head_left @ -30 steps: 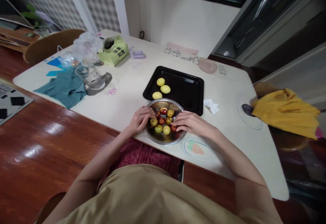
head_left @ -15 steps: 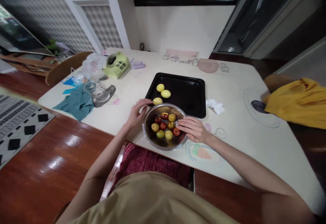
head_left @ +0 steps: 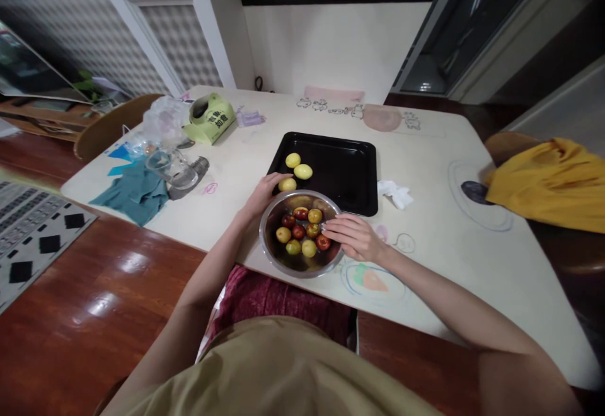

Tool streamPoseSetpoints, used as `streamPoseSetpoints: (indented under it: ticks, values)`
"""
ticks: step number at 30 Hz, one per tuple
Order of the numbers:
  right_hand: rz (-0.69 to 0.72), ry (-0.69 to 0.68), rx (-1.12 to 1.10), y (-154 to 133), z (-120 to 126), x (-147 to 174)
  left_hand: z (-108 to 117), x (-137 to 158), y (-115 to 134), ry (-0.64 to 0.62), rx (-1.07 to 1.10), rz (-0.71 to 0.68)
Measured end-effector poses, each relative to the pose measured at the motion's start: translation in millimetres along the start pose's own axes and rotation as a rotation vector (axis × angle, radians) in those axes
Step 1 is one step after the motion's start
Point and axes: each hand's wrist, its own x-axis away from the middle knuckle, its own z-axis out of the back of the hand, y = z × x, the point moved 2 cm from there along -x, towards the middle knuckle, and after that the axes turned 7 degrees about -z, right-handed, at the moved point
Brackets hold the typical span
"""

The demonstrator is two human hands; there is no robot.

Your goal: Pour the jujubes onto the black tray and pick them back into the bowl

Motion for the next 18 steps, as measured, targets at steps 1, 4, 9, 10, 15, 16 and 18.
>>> streamPoseSetpoints:
  ticks: [1,4,9,10,15,16,18]
  values:
    - [-0.002,0.000,-0.003,0,0,1,3,2,4,0.052,0.013,0.001]
    - [-0.006,-0.002,0.001,0,-2,2,17,10,23,0.210,0.027,0.005]
    - [0.006,0.013,0.015,-1,-1,0,30,30,71,0.136,0.109,-0.028]
    - [0.011,0.024,0.017,-1,-1,-1,29,34,80,0.065,0.124,-0.038]
    - [0.013,0.045,0.013,-1,0,-1,17,45,97,-0.148,0.097,-0.094]
    - [0.007,0.036,0.009,-1,0,-1,15,45,97,-0.155,0.088,-0.102]
    - [-0.008,0.016,0.003,0,-1,0,13,45,95,-0.162,0.076,-0.107]
